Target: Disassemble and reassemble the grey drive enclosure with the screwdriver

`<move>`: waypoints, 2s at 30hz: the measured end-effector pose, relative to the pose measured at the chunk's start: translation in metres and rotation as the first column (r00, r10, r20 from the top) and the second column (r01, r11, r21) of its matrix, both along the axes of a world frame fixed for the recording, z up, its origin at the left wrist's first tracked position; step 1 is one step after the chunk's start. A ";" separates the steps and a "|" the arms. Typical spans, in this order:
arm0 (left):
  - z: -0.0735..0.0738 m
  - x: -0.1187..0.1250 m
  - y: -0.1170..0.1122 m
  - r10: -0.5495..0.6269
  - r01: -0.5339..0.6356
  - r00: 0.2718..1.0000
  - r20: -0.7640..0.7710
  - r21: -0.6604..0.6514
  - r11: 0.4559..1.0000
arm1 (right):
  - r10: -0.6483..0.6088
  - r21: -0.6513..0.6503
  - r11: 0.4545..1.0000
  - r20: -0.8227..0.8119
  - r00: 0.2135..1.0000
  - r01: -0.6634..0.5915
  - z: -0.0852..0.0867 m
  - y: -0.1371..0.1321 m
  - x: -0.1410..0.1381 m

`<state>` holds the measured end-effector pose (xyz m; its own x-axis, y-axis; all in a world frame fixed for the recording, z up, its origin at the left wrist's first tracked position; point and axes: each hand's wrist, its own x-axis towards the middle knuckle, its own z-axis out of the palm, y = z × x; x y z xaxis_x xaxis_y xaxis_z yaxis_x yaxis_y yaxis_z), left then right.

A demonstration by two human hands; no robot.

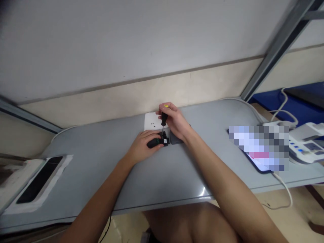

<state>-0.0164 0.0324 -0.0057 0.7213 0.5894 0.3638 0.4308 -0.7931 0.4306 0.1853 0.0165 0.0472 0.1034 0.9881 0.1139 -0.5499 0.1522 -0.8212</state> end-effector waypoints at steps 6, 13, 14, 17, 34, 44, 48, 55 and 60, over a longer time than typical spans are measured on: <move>-0.002 0.000 0.001 -0.004 0.004 1.000 0.005 0.009 1.000 | -0.071 0.027 0.997 0.108 0.992 0.069 0.001 -0.002 0.000; -0.003 -0.001 0.002 0.003 -0.003 1.000 0.007 0.015 1.000 | -0.061 0.071 0.996 0.127 0.990 0.052 0.003 0.000 -0.003; -0.004 0.000 0.002 0.003 -0.003 1.000 0.007 0.013 1.000 | -0.050 0.070 0.997 0.105 0.993 0.043 0.002 0.000 -0.003; -0.004 0.000 0.002 0.004 -0.004 1.000 0.003 0.012 1.000 | -0.052 0.022 0.999 0.089 0.995 0.050 0.000 0.001 -0.004; -0.003 0.000 0.003 -0.006 0.006 1.000 0.002 0.037 0.999 | -0.334 0.143 0.942 0.493 0.803 0.304 -0.015 0.005 -0.006; -0.003 -0.001 0.002 -0.017 0.016 0.999 0.027 0.033 0.999 | -0.388 0.187 0.920 0.549 0.740 0.343 -0.018 0.010 0.003; -0.001 -0.001 0.003 -0.031 0.030 0.999 0.037 0.027 0.999 | -0.526 0.171 0.837 0.511 0.680 0.519 -0.023 0.016 0.014; -0.004 -0.001 0.003 -0.028 0.026 0.997 0.065 0.029 0.999 | -0.686 0.213 0.701 0.463 0.561 0.681 -0.031 0.021 0.025; 0.000 -0.003 0.001 -0.013 0.023 0.989 0.144 -0.070 0.997 | -0.656 0.199 0.695 0.569 0.496 0.690 -0.032 0.022 0.024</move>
